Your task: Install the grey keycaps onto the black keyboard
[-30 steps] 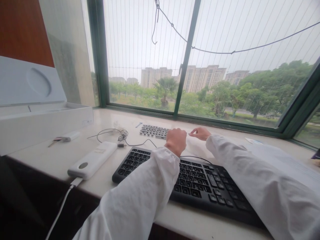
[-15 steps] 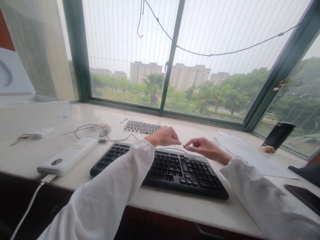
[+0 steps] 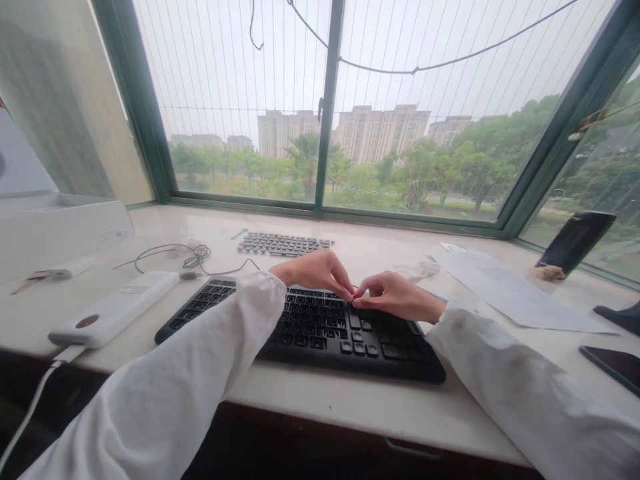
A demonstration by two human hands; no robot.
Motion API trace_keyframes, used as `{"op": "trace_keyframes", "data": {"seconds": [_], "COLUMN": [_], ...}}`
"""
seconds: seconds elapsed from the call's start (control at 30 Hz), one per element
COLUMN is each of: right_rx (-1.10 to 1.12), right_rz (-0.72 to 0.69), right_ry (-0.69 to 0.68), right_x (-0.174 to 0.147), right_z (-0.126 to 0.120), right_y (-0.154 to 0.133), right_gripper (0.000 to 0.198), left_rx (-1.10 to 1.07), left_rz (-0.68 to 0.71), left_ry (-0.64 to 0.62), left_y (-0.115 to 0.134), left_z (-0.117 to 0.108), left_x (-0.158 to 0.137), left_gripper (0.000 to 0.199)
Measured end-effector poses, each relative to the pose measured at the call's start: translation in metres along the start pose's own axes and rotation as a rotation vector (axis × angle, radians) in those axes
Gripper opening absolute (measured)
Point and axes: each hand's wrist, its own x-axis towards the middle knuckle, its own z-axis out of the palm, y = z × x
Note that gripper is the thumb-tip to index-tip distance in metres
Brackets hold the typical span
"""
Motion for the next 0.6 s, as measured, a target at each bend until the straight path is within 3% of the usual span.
{"op": "trace_keyframes", "data": {"seconds": [0.6], "right_rx": [-0.103], "right_rz": [-0.106], "right_ry": [0.077], "right_x": [-0.0078], "right_z": [-0.0010], "right_y": [-0.0072], "right_gripper": [0.032], "left_rx": [0.126], "left_rz": [0.095], "left_ry": [-0.010], "left_y": [0.0012], "left_z": [0.0043], "left_x": [0.0004], "left_gripper": [0.027]}}
